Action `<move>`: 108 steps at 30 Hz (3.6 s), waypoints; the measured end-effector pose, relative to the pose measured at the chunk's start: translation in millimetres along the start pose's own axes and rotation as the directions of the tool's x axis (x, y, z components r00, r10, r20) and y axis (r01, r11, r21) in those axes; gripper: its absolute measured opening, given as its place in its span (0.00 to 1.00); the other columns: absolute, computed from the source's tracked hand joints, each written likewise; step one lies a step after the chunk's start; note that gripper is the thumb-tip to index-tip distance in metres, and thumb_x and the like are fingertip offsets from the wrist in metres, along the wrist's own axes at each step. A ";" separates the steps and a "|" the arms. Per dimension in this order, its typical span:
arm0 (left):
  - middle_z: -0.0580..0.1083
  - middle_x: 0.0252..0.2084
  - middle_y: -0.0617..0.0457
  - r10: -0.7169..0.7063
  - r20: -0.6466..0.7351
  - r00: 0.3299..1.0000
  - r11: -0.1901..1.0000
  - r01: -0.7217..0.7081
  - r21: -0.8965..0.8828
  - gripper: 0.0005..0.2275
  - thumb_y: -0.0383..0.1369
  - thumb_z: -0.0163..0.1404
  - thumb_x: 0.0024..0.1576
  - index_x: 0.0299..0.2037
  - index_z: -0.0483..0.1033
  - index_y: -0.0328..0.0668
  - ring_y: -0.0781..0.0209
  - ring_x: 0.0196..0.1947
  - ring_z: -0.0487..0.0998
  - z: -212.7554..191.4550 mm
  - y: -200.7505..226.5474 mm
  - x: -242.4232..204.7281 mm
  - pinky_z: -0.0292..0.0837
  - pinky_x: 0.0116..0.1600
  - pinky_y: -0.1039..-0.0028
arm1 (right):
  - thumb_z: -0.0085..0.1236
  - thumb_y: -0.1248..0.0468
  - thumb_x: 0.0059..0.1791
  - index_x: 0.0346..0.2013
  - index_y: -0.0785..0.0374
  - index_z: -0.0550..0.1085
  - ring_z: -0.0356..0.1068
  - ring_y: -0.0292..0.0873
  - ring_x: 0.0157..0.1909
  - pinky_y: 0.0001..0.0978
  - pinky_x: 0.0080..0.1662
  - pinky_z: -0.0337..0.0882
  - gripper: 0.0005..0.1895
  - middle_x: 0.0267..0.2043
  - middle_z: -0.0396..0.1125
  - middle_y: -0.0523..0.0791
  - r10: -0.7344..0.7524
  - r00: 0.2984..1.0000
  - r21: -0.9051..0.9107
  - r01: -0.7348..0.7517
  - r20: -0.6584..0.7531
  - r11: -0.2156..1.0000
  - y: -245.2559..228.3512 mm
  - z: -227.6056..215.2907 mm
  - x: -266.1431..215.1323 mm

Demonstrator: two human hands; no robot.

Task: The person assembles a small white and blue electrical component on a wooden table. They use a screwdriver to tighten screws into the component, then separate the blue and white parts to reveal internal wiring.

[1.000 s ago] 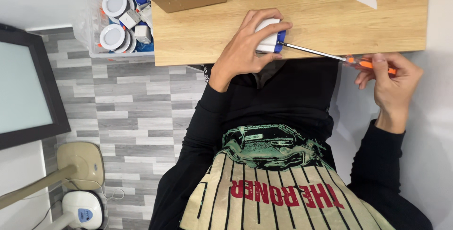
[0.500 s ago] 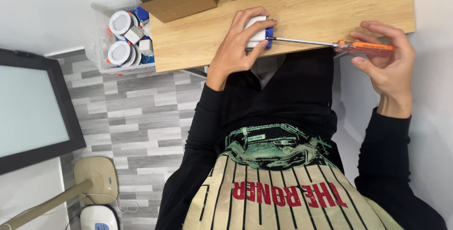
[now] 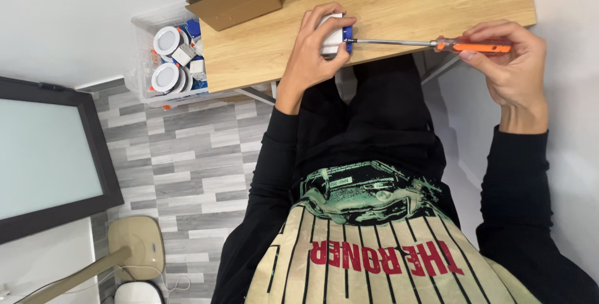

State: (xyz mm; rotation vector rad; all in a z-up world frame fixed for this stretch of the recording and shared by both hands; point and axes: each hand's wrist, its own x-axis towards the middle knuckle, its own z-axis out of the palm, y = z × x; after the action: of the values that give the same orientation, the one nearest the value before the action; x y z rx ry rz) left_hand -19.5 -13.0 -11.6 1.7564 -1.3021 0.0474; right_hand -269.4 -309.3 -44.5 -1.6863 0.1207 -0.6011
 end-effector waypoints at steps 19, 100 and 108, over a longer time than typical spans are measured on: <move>0.73 0.60 0.49 -0.005 -0.116 0.993 1.000 0.006 0.007 0.17 0.28 0.57 0.55 0.55 0.83 0.48 0.49 0.62 0.74 11.9 -7.9 -2.1 0.68 0.70 0.57 | 0.68 0.73 0.62 0.55 0.67 0.75 0.81 0.48 0.62 0.36 0.61 0.90 0.10 0.55 0.74 0.51 0.132 0.987 0.084 -0.124 -0.094 0.989 11.3 -3.2 6.6; 0.78 0.53 0.51 -0.142 -0.065 0.988 0.976 0.150 0.156 0.25 0.55 0.64 0.58 0.52 0.78 0.42 0.52 0.54 0.82 -15.7 -9.8 20.8 0.77 0.59 0.59 | 0.53 0.57 0.72 0.64 0.59 0.61 0.73 0.61 0.53 0.65 0.73 0.84 0.13 0.65 0.66 0.62 0.194 0.957 0.201 -0.151 -0.214 0.968 55.8 -29.9 2.1; 0.76 0.54 0.45 -0.027 -0.133 0.991 0.992 0.043 0.119 0.22 0.43 0.71 0.60 0.53 0.77 0.35 0.47 0.53 0.83 -9.9 -15.0 18.8 0.86 0.58 0.60 | 0.53 0.57 0.71 0.62 0.59 0.61 0.73 0.62 0.51 0.69 0.67 0.85 0.13 0.62 0.68 0.63 0.161 0.965 0.186 -0.123 -0.207 0.975 42.9 -17.7 3.9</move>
State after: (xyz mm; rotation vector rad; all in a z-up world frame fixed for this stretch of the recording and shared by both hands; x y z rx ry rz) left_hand 4.9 -19.9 -5.8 1.8462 -1.1941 0.2232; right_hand -263.4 -335.9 -82.2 -1.4266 0.3384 -0.6695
